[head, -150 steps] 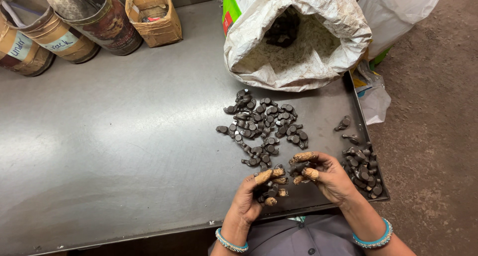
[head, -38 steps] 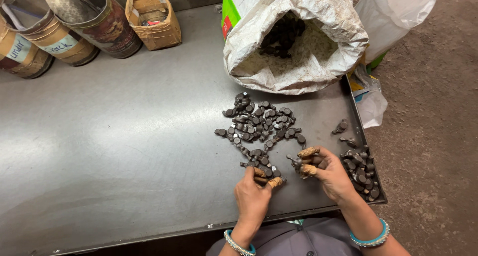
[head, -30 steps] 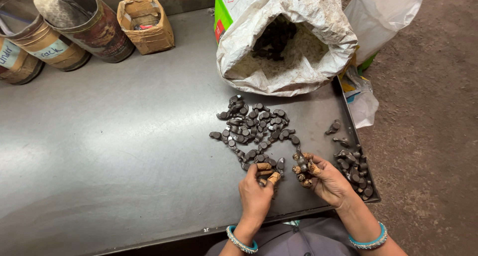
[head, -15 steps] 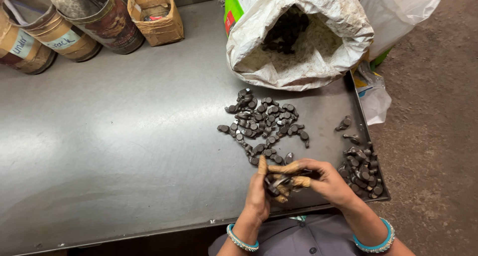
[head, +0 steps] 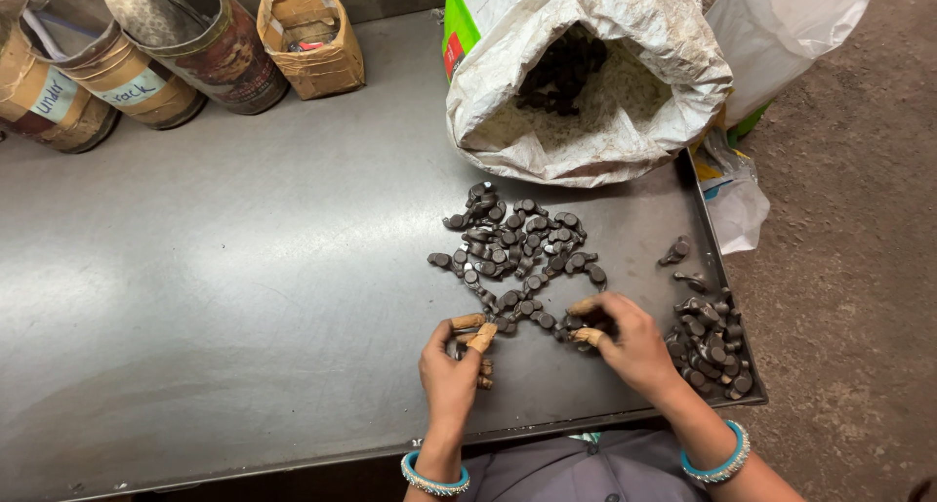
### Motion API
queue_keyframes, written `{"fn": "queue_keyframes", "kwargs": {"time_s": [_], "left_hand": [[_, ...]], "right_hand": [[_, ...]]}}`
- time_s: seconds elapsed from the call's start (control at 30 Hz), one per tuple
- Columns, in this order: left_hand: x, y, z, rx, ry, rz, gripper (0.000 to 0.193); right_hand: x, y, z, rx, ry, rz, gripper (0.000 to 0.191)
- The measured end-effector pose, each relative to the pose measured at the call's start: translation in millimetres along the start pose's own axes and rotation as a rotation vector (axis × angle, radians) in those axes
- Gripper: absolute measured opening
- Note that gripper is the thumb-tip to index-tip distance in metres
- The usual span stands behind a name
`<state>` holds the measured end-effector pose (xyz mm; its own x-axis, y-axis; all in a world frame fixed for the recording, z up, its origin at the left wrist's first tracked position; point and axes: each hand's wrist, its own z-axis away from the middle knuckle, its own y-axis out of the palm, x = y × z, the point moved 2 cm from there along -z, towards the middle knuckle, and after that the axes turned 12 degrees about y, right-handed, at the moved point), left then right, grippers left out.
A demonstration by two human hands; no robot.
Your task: The person sits at a metal table and sorts small dark metal parts by hand, picking items one at a time from a pile and placing them into an open paper sack on the table. They occasionally gather scattered pieces back into the pile before continuing to fill the sack.
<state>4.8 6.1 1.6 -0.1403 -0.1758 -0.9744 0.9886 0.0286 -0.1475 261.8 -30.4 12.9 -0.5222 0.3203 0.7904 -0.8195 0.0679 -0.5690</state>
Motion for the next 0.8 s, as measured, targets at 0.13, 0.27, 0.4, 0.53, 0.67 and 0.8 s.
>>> {"fn": "queue_keyframes", "kwargs": {"time_s": [0.13,0.27,0.4,0.53,0.67,0.8], "left_hand": [[1.0,2.7,-0.2,0.004,0.058,-0.131,0.028],[3.4,14.6,-0.3,0.053,0.03,-0.055,0.024],[6.4,28.6,4.9,0.16,-0.1,0.174,0.024],[16.5,42.0,13.3,0.179,-0.1,0.305,0.018],[36.0,59.0,22.9,0.234,-0.262,0.602,0.038],[48.7,63.3,25.4,0.219,-0.523,0.882,0.045]], "right_hand": [[-10.7,-1.1,-2.8,0.196,0.149,-0.714,0.031],[-15.6,-4.1,-2.1,0.287,0.325,-0.996,0.031],[-16.6,-5.9,-1.1,0.309,0.379,-1.0,0.031],[-18.3,-2.6,1.5,0.36,0.387,-0.998,0.031],[-14.1,2.7,5.7,0.447,0.27,-0.851,0.033],[8.1,2.7,2.6,0.174,0.014,-0.245,0.031]]}}
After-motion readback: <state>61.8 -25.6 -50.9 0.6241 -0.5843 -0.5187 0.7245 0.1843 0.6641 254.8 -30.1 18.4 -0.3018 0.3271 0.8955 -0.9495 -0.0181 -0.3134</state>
